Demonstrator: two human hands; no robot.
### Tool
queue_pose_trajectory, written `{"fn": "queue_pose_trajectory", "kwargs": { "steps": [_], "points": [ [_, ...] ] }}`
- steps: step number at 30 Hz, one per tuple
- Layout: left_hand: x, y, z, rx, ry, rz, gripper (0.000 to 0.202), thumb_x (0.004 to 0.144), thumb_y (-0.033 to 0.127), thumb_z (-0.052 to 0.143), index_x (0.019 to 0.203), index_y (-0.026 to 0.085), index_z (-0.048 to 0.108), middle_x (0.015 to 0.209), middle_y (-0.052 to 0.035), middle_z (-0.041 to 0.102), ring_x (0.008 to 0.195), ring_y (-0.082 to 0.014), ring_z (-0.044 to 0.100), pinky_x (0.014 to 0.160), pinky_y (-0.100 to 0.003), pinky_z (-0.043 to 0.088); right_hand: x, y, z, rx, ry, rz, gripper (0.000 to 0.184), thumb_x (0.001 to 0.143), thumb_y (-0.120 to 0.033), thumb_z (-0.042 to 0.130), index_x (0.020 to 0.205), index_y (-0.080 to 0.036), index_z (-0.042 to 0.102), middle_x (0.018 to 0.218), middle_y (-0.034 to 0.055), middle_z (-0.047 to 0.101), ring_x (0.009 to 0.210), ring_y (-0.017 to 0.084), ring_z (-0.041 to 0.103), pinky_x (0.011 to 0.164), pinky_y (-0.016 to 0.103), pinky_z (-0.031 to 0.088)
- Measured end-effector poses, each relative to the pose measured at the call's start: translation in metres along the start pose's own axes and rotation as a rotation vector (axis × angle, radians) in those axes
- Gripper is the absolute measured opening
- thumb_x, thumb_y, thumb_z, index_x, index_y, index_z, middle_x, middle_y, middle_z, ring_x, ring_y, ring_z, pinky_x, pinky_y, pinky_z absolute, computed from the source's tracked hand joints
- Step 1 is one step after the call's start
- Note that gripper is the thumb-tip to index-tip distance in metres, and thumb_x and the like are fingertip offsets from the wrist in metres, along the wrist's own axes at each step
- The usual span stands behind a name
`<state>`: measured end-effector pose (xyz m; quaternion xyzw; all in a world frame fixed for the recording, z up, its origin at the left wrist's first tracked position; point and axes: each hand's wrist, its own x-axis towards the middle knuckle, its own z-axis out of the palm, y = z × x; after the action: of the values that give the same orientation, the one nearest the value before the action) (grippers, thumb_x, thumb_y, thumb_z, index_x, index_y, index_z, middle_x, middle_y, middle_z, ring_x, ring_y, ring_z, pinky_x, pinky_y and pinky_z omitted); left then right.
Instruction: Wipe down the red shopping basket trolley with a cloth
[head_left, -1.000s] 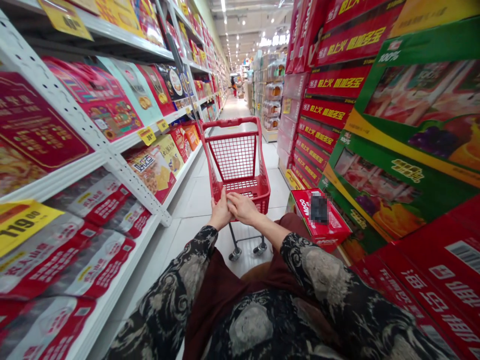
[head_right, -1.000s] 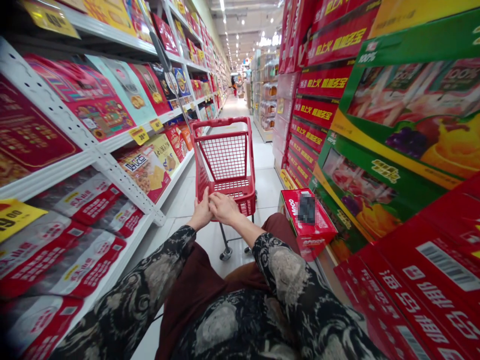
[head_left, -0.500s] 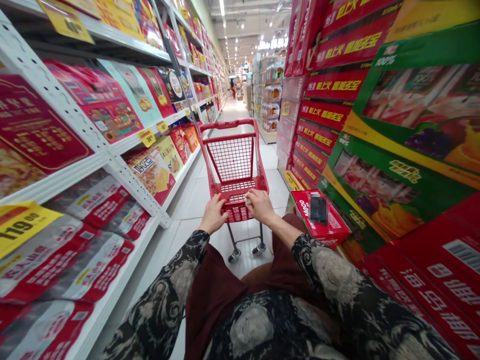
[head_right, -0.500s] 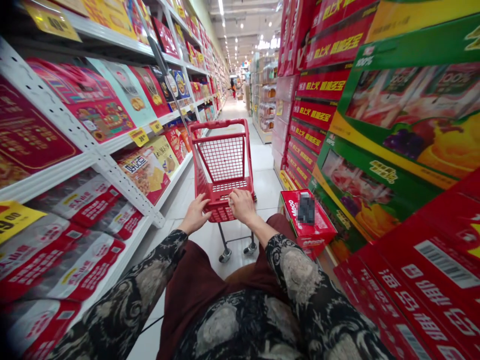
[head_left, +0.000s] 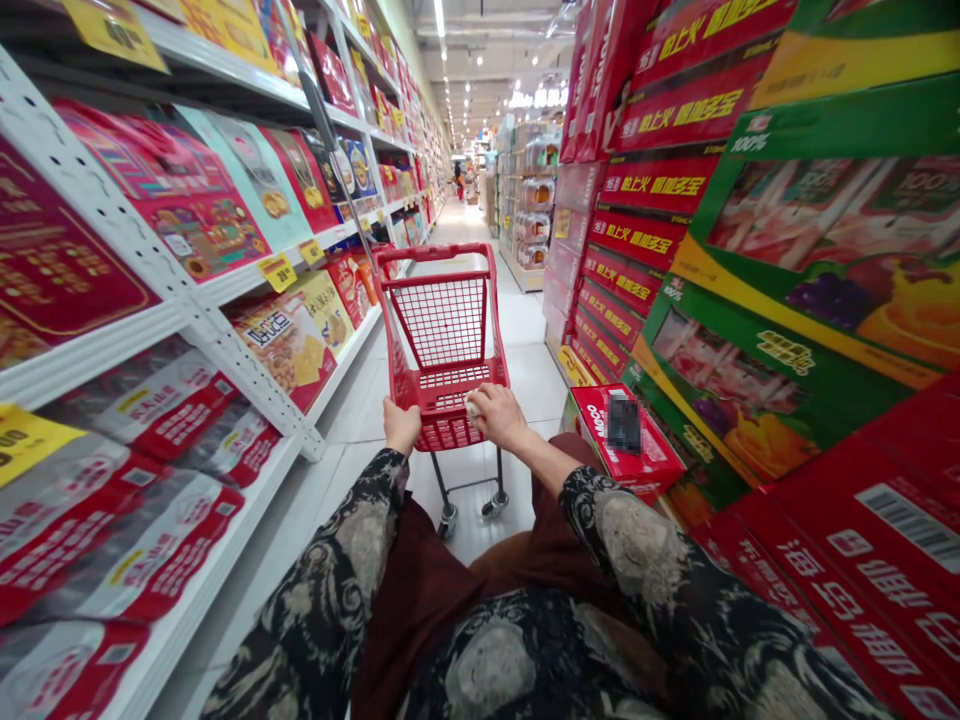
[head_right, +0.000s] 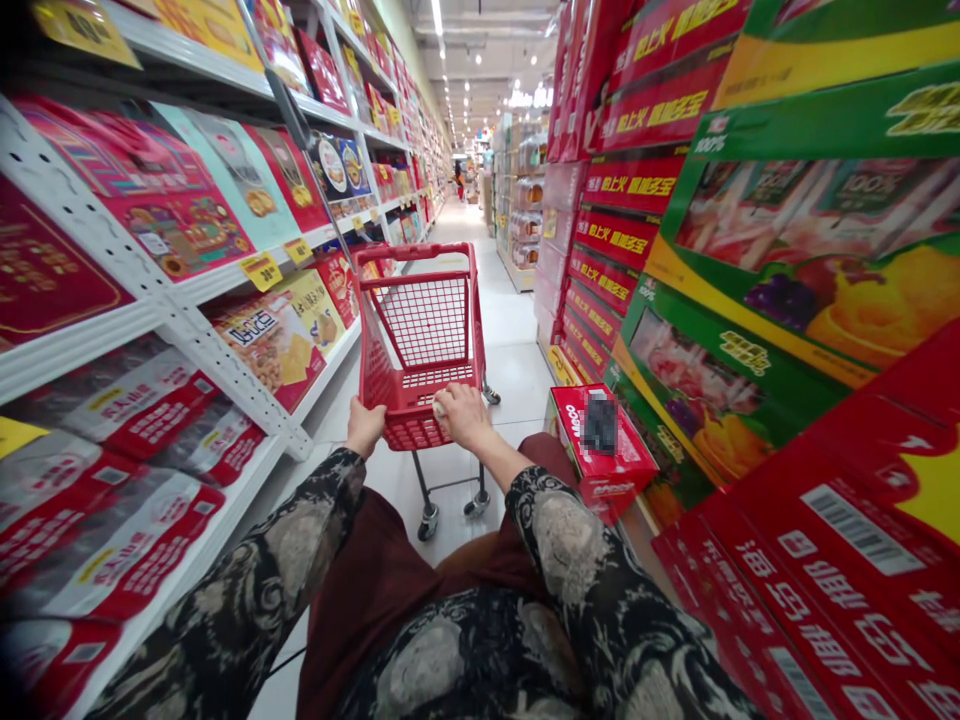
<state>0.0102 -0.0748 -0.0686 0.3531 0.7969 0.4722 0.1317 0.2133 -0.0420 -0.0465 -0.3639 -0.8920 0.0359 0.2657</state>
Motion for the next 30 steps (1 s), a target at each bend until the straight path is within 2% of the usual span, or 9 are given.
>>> {"fn": "queue_pose_trajectory", "kwargs": {
  "steps": [3,5,10,13,15,18,22,26,30],
  "points": [
    [0.001,0.0,0.0,-0.05,0.016,-0.113,0.046,0.07,0.019,0.055,0.115,0.017,0.044,0.104,-0.0127,0.065,0.096,-0.025,0.065,0.088,-0.042,0.05,-0.003,0.005,-0.003,0.011,0.011,0.017,0.029,0.079,-0.014,0.053,0.107,-0.018,0.061,0.109,0.0084,0.059,0.099,0.022,0.05,0.086,0.034,0.039],
    [0.001,0.0,0.0,-0.087,0.009,-0.14,0.045,0.069,0.018,0.056,0.113,0.019,0.045,0.102,-0.0104,0.065,0.093,-0.0231,0.066,0.086,-0.039,0.051,-0.004,0.006,-0.004,0.017,0.016,0.026,0.031,0.078,-0.014,0.053,0.108,-0.018,0.06,0.11,0.0088,0.059,0.1,0.022,0.051,0.086,0.035,0.039],
    [0.002,-0.001,-0.002,-0.161,-0.02,-0.159,0.046,0.067,0.013,0.054,0.111,0.02,0.045,0.097,-0.0055,0.065,0.087,-0.0188,0.066,0.082,-0.034,0.053,-0.001,-0.005,-0.004,0.019,0.027,0.036,0.032,0.078,-0.023,0.056,0.11,-0.016,0.057,0.126,0.0136,0.054,0.115,0.026,0.046,0.098,0.043,0.032],
    [0.002,-0.001,-0.004,-0.197,-0.037,-0.155,0.049,0.065,0.01,0.052,0.112,0.02,0.045,0.097,-0.0055,0.065,0.086,-0.0177,0.065,0.079,-0.031,0.054,-0.001,-0.004,-0.003,0.016,-0.032,-0.006,0.03,0.082,-0.018,0.05,0.111,-0.018,0.056,0.12,0.0115,0.059,0.111,0.024,0.051,0.1,0.045,0.031],
    [0.002,-0.002,-0.005,-0.218,-0.052,-0.149,0.051,0.064,0.009,0.05,0.113,0.019,0.044,0.098,-0.006,0.064,0.085,-0.0174,0.065,0.077,-0.03,0.055,-0.005,0.003,-0.002,0.014,-0.018,-0.045,0.033,0.083,-0.014,0.048,0.114,-0.019,0.056,0.121,0.011,0.059,0.11,0.023,0.052,0.1,0.045,0.032],
    [0.001,-0.002,-0.007,-0.24,-0.079,-0.135,0.052,0.064,0.008,0.048,0.115,0.018,0.044,0.101,-0.0071,0.063,0.086,-0.017,0.064,0.077,-0.029,0.055,-0.013,0.022,0.001,0.04,0.094,-0.021,0.037,0.079,-0.008,0.048,0.113,-0.016,0.059,0.135,0.014,0.05,0.122,0.024,0.045,0.104,0.044,0.033],
    [0.0,-0.001,-0.008,-0.255,-0.118,-0.105,0.051,0.065,0.007,0.046,0.114,0.018,0.044,0.102,-0.0068,0.063,0.088,-0.0166,0.063,0.078,-0.028,0.055,-0.02,0.042,0.004,0.151,0.313,0.199,0.047,0.077,-0.006,0.044,0.121,-0.014,0.056,0.144,0.0142,0.039,0.134,0.024,0.033,0.11,0.044,0.032],
    [-0.003,0.005,-0.003,-0.251,-0.15,-0.079,0.053,0.066,0.008,0.045,0.117,0.018,0.044,0.097,-0.0066,0.064,0.085,-0.0172,0.064,0.074,-0.029,0.055,-0.017,0.047,0.004,0.282,0.376,0.207,0.057,0.073,-0.006,0.042,0.129,-0.014,0.047,0.142,0.0131,0.041,0.136,0.021,0.034,0.113,0.043,0.032],
    [-0.007,0.009,0.005,-0.229,-0.178,-0.021,0.053,0.069,0.008,0.044,0.121,0.018,0.043,0.101,-0.0069,0.065,0.087,-0.0163,0.065,0.077,-0.029,0.055,-0.013,0.057,0.0,0.308,0.486,0.274,0.045,0.076,-0.012,0.047,0.121,-0.015,0.051,0.142,0.0146,0.041,0.134,0.023,0.037,0.112,0.043,0.033]
  ]
}}
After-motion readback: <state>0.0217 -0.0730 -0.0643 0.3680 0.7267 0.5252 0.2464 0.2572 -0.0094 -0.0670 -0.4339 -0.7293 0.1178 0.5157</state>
